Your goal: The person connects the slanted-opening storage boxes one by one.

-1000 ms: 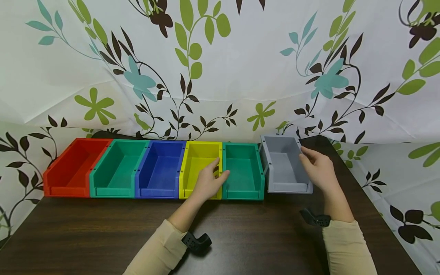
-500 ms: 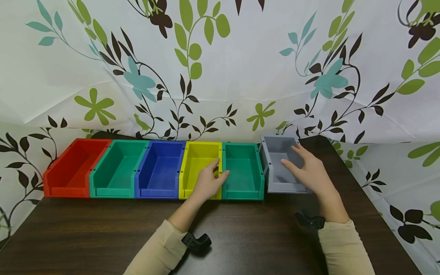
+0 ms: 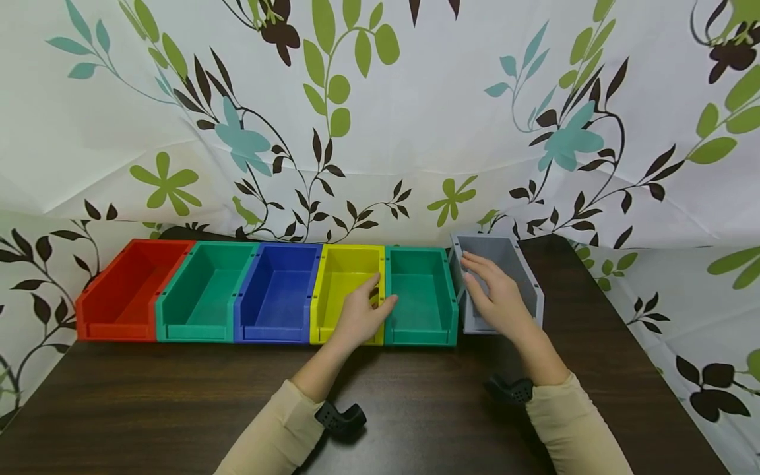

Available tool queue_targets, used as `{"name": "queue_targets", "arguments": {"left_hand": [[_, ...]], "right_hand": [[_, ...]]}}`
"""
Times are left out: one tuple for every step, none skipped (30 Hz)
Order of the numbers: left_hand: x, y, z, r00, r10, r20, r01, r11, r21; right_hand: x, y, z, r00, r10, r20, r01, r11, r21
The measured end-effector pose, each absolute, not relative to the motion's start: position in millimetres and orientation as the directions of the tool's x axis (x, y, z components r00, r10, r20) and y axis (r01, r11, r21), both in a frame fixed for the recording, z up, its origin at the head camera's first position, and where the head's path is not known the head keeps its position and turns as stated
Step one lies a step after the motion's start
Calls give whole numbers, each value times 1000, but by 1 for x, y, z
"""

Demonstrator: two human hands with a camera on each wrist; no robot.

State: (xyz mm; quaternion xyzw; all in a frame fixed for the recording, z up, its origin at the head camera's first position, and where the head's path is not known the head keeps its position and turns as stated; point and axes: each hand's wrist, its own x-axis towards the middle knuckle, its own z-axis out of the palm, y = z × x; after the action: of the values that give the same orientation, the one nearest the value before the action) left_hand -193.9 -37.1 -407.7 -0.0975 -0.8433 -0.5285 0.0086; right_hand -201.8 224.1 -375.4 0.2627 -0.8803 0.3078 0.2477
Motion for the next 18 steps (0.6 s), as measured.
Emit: {"name": "queue_targets", "arguments": {"left_hand": [[-194,-37,-408,-980,156,119,175,422,889],[-194,-37,-408,-981,157,117,174,424,889],[-194,-36,-408,-981,156,118,174,425,888],[-194,-36,-408,-980,156,120,176,425,888],[-194,-36,-408,-981,154,118,174,428,887],[-194,-36,-407,-981,154,117,173,427,887],[-194,-36,-407,-982,152,114,169,427,888],[-194,-36,-407,-982,151,111,166,426,889],[-194,-36,-406,-982,151,112,167,426,889],[-194,-36,-406,-982,151,111,166,427,889],[-194,-36,-406,-982,152,110,165,427,889],[-194,-37,-406,-982,152,108,164,427,889],[-194,-37,-406,-983,152,107,163,430,888],[-194,-37,-406,-983,151,106,162,432,887],[-194,-37,-406,-983,150,105,161,433,887],[-194,-36,-406,-983,149,104,160,435,886],[-194,-36,-406,-983,149,103,159,437,885],[-193,-36,-406,-983,149,104,160,439,884]], "right_hand": [[-202,223,-376,-749,-308,587,-609,669,-425],[-202,223,-376,-758,-307,575,-603,667,-438],[-202,223,-376,-767,-307,564,-596,666,-448],[-202,222,-375,-776,-307,552,-588,669,-455],[-202,223,-375,-782,-308,541,-582,672,-459],[-202,223,-374,-788,-310,532,-576,675,-461],[-203,223,-374,-792,-313,524,-572,679,-460],[-203,223,-373,-796,-317,516,-569,683,-458],[-203,223,-373,-798,-320,511,-567,686,-456],[-203,222,-373,-799,-323,508,-566,688,-454],[-203,222,-373,-799,-326,505,-566,691,-450],[-203,222,-374,-799,-328,504,-565,694,-445],[-204,221,-374,-799,-330,503,-565,696,-442],[-204,221,-375,-799,-330,503,-566,697,-441],[-204,220,-376,-798,-330,504,-566,697,-440],[-204,220,-376,-797,-330,506,-567,697,-438],[-204,220,-377,-799,-330,503,-565,700,-437],[-204,220,-377,-801,-329,500,-562,702,-438]]}}
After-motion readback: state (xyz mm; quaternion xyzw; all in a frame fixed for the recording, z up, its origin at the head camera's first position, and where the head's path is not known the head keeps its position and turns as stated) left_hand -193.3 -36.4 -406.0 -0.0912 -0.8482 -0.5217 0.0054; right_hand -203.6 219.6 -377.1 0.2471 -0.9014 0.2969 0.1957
